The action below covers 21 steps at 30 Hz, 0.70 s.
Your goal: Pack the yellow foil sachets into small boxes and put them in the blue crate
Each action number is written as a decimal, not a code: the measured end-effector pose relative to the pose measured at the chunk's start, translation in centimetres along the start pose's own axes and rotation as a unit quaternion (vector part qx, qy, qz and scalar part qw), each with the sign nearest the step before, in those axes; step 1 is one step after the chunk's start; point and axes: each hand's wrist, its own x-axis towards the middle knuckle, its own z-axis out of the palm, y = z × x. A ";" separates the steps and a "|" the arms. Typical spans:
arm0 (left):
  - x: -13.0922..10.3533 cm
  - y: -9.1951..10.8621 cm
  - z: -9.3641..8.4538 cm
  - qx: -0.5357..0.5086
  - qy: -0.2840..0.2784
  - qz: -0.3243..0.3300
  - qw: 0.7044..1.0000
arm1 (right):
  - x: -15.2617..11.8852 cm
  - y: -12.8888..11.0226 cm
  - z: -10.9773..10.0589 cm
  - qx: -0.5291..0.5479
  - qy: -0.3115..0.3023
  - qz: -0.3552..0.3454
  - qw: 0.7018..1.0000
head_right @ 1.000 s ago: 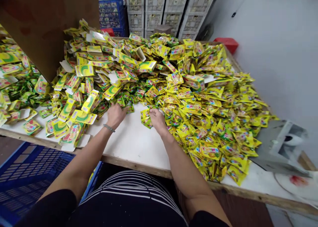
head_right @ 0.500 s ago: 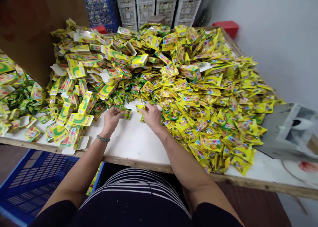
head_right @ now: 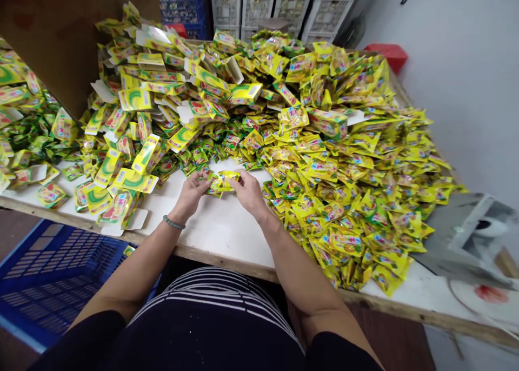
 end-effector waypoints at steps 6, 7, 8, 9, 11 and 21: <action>0.2 0.2 -0.7 0.072 -0.059 -0.031 0.995 | -0.7 -1.0 -0.3 -0.108 -0.095 -0.020 0.989; 0.1 0.3 -0.8 0.069 -0.077 -0.039 0.994 | -0.8 -1.0 -0.1 -0.137 -0.089 -0.021 0.986; 0.0 0.4 -0.8 0.068 -0.092 -0.045 0.992 | -0.9 -1.0 0.0 -0.156 -0.080 -0.022 0.984; -0.1 0.5 -0.9 0.069 -0.102 -0.049 0.991 | -0.8 -0.8 0.2 -0.162 -0.073 -0.022 0.984; -0.1 0.6 -1.0 0.076 -0.113 -0.058 0.989 | -0.7 -0.5 0.3 -0.131 -0.063 -0.014 0.989; -1.2 0.9 -1.8 0.125 -0.165 -0.031 0.978 | -1.8 -0.9 0.5 -0.105 -0.138 0.057 0.983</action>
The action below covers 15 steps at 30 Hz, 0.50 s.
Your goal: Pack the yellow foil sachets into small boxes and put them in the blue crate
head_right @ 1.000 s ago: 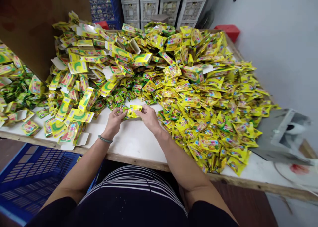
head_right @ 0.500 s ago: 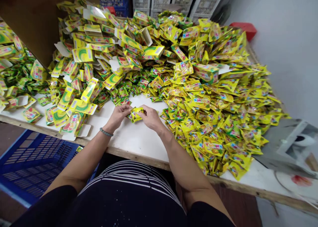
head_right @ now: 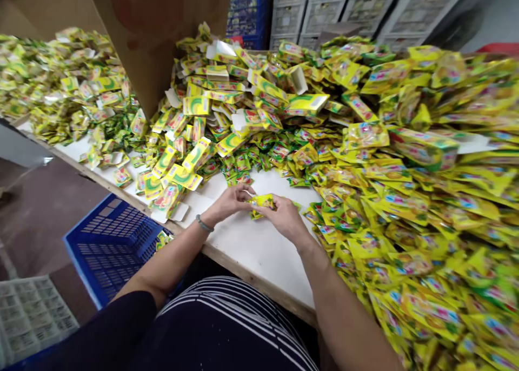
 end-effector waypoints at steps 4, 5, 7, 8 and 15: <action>-4.7 3.7 -3.6 0.347 0.074 0.103 0.929 | -0.1 -0.4 -0.4 -0.020 0.064 -0.032 0.997; -6.0 4.7 -4.9 0.443 0.112 0.125 0.881 | 0.0 -0.5 -0.6 -0.033 0.081 -0.030 0.996; -8.0 6.3 -7.7 0.591 0.146 0.108 0.786 | 0.0 -0.5 -0.6 -0.057 0.109 -0.026 0.992; -8.6 6.7 -9.0 0.643 0.160 0.078 0.745 | 0.1 -0.6 -0.5 -0.063 0.118 -0.029 0.991; -7.1 5.3 -13.3 0.703 0.215 -0.016 0.678 | 0.0 -1.0 0.2 -0.047 0.128 -0.061 0.989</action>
